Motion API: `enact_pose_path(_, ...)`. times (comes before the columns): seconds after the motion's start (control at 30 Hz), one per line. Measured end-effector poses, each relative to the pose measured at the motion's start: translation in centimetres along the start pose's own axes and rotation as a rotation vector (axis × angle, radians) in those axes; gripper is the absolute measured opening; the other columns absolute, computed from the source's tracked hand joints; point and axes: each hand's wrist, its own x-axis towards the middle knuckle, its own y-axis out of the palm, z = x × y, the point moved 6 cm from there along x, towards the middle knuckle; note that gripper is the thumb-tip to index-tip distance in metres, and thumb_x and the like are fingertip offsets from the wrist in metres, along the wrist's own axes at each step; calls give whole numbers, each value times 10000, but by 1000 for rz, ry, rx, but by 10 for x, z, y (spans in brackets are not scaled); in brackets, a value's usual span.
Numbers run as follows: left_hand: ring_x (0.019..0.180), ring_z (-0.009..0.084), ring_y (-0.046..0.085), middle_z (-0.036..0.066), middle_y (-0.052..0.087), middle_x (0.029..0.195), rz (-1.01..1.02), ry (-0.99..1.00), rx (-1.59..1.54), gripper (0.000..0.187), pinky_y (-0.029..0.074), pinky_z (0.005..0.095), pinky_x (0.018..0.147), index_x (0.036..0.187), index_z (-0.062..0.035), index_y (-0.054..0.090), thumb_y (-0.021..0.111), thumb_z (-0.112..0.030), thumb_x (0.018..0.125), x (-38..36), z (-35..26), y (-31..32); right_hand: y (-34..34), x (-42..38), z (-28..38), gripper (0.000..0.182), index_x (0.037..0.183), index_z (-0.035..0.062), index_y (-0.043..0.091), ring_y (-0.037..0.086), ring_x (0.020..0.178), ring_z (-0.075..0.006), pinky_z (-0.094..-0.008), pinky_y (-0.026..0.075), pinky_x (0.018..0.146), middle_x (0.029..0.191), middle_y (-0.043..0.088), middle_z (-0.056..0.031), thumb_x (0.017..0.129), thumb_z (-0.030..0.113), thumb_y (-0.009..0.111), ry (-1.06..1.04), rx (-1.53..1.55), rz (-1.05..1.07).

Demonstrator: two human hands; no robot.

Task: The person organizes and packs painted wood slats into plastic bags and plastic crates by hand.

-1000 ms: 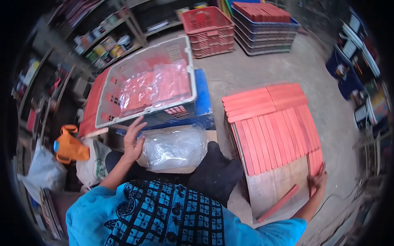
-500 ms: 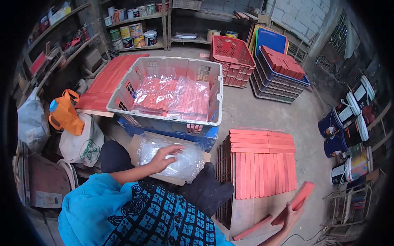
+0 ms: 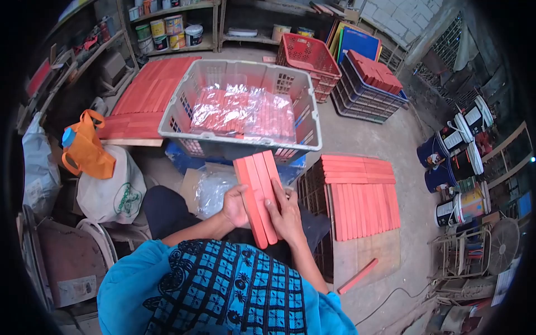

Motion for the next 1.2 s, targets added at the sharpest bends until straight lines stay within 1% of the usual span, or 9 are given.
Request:
enact_pose_path(0.17,1243,352,420,194,429,1348,5,101,-40,758,324,527,1034,1358,-18,346,566,-409,748,-38,-27,-15,20,3,15,531,1376,89,396,538,919,-248,-325,429,845,1017,526,-165,864,48,527,26,67,-57)
enact_pose_path(0.23,1251,341,412,189,425,1352,2,120,-58,752,322,518,1037,1358,-21,347,566,-405,750,-43,-32,-19,18,4,32,507,1380,81,381,546,947,-341,-374,440,843,1034,513,-212,889,95,507,-29,88,-43)
enact_pose_path(0.37,1242,328,424,184,442,1336,-73,187,-76,742,322,497,1041,1356,-26,352,566,-397,751,-38,-28,-53,57,-9,41,450,1359,65,404,541,962,-368,-396,432,859,1026,518,-244,927,170,471,-70,-73,84)
enact_pose_path(0.5,1211,324,452,181,473,1307,-157,158,-78,694,326,478,1040,1322,-26,390,562,-383,753,-48,-26,-52,61,-8,34,460,1351,59,414,560,925,-346,-385,437,848,1021,536,-237,913,169,503,5,-62,103)
enact_pose_path(0.67,1202,332,457,182,492,1285,-18,117,-102,679,332,481,1037,1315,-38,402,560,-380,751,-44,-23,-41,47,-5,12,463,1339,50,437,568,955,-259,-313,418,876,1042,566,-195,901,161,537,85,160,100)
enact_pose_path(0.77,1213,341,442,201,474,1297,-86,140,-70,692,319,478,1050,1326,-31,390,551,-385,753,-44,-24,-40,44,-8,17,454,1332,25,436,561,1004,-264,-300,397,914,1081,567,-193,908,159,529,82,395,147)
enact_pose_path(0.93,1249,346,398,263,371,1362,-43,113,-76,727,277,469,1083,1349,-12,356,542,-365,742,-40,-18,-32,72,-25,29,449,1344,22,414,505,1043,-312,-343,365,949,1095,503,-213,944,217,467,-5,77,114)
enact_pose_path(1.07,1242,349,408,243,395,1353,-62,106,-25,716,284,475,1077,1346,-14,364,536,-340,731,-43,-14,-42,80,-23,18,517,1375,0,342,485,1112,-330,-385,367,967,1158,493,-230,948,265,461,114,151,298)
enact_pose_path(1.2,1210,348,447,240,451,1304,-126,60,-54,651,314,481,1053,1317,-24,397,515,-313,746,-43,-16,-51,76,-20,11,492,1379,5,351,448,1193,-206,-324,340,1008,1287,486,-172,973,273,427,286,675,274)
